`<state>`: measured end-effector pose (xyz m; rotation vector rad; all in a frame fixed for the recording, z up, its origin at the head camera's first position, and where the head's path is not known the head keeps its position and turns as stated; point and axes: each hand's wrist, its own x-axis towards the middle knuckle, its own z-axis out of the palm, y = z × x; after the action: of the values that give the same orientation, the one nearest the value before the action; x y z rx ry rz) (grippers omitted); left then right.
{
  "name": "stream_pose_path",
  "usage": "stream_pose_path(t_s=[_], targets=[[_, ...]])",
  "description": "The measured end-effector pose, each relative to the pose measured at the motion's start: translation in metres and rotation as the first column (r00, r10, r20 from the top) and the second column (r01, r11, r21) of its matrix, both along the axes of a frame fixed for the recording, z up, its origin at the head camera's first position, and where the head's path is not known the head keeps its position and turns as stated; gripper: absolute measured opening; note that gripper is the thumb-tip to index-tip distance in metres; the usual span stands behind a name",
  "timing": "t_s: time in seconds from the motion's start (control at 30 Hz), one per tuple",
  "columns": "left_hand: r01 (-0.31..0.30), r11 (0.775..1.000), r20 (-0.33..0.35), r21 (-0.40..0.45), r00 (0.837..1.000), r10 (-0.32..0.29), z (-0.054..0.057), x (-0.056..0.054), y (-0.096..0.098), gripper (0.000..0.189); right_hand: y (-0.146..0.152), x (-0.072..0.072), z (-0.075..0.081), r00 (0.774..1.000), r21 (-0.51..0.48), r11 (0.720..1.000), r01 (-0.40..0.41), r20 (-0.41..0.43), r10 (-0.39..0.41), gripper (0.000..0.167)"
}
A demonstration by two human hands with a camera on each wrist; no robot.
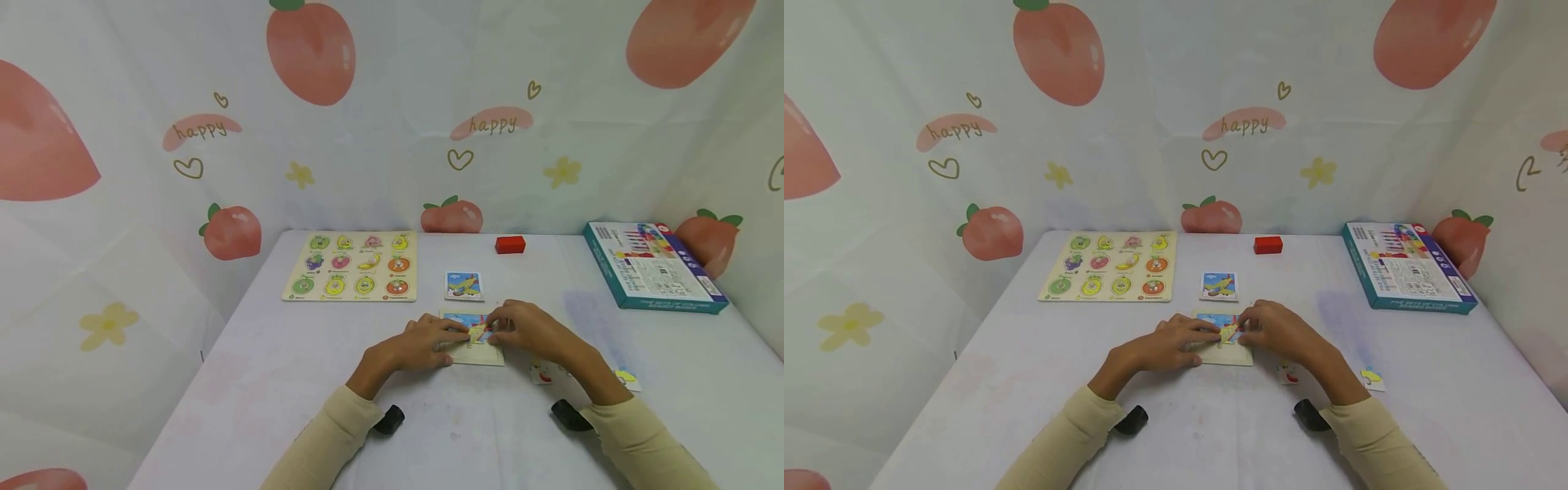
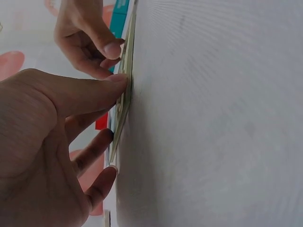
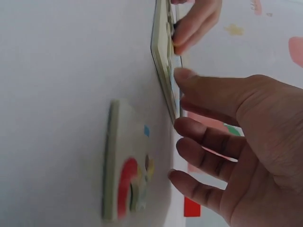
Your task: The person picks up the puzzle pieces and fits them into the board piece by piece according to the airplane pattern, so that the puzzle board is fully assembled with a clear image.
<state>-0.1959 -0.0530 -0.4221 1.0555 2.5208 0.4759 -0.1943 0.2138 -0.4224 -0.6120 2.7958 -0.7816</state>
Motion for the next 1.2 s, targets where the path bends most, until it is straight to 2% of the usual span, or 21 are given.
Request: stream_pose_path(t_s=[0.13, 0.37, 0.67, 0.87, 1.2], targets=[[0.006, 1.0, -0.004, 0.017, 1.0, -0.006, 0.0, 0.001, 0.002, 0.054, 0.002, -0.001, 0.001, 0.999, 0.005, 1.0, 0.028, 0.016, -0.028, 0.032], [0.07, 0.997, -0.016, 0.026, 0.997, -0.07, -0.002, 0.007, 0.011, 0.063, 0.001, -0.003, 0.0, 0.998, 0.0, 0.999, 0.051, 0.045, -0.051, 0.036], [0.05, 0.999, 0.021, 0.013, 0.999, -0.05, -0.004, 0.01, 0.013, 0.06, 0.007, 0.001, 0.001, 0.999, 0.02, 0.999, 0.026, 0.022, -0.027, 0.04], [0.026, 0.998, 0.062, 0.051, 0.998, -0.029, -0.006, 0.008, 0.009, 0.062, 0.024, 0.013, 0.005, 1.0, 0.075, 0.997, -0.025, 0.014, 0.024, 0.048], [0.008, 0.989, 0.091, 0.146, 0.996, -0.022, -0.004, -0.002, 0.002, 0.056, 0.058, 0.045, 0.007, 0.998, 0.081, 0.997, 0.003, 0.061, -0.008, 0.048]])
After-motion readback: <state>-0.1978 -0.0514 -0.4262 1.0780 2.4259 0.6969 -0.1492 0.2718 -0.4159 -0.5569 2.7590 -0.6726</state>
